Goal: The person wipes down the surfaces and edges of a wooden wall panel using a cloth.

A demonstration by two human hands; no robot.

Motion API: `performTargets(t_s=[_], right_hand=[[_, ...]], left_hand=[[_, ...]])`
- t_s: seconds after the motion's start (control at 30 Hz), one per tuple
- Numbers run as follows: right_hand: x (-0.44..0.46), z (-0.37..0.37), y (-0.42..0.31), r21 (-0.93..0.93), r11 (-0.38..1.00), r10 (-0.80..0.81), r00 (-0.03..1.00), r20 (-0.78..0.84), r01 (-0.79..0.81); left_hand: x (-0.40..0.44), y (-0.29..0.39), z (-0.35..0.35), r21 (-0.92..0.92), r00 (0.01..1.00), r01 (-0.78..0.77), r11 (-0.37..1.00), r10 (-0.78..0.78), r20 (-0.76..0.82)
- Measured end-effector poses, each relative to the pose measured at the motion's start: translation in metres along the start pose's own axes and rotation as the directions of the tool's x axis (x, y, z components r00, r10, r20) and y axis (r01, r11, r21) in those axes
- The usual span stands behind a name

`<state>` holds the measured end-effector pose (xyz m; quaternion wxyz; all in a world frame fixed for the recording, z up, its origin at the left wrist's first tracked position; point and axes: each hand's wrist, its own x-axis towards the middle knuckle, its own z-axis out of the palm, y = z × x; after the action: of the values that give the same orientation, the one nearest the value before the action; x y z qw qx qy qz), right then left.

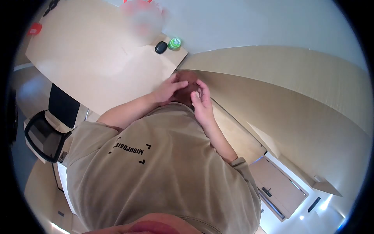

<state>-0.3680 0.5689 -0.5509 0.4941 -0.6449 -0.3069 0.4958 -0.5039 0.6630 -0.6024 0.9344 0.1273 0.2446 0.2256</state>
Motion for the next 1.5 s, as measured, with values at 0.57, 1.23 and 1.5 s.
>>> performTargets(t_s=[0.57, 1.23, 1.5], right_hand=[[-0.076, -0.206, -0.014, 0.324, 0.944, 0.12, 0.976, -0.184, -0.055], [-0.083, -0.21, -0.026, 0.07, 0.99, 0.137, 0.969, -0.206, -0.125], [-0.082, -0.201, -0.034, -0.017, 0.99, 0.131, 0.972, -0.193, -0.137]], left_hand=[[0.126, -0.006, -0.069, 0.978, 0.703, -0.208, 0.033, 0.7, 0.127], [0.123, 0.013, -0.009, 0.931, 0.837, -0.245, 0.272, 0.544, 0.061], [0.054, 0.05, 0.078, 0.777, 0.607, -0.622, 0.1, 0.689, 0.397]])
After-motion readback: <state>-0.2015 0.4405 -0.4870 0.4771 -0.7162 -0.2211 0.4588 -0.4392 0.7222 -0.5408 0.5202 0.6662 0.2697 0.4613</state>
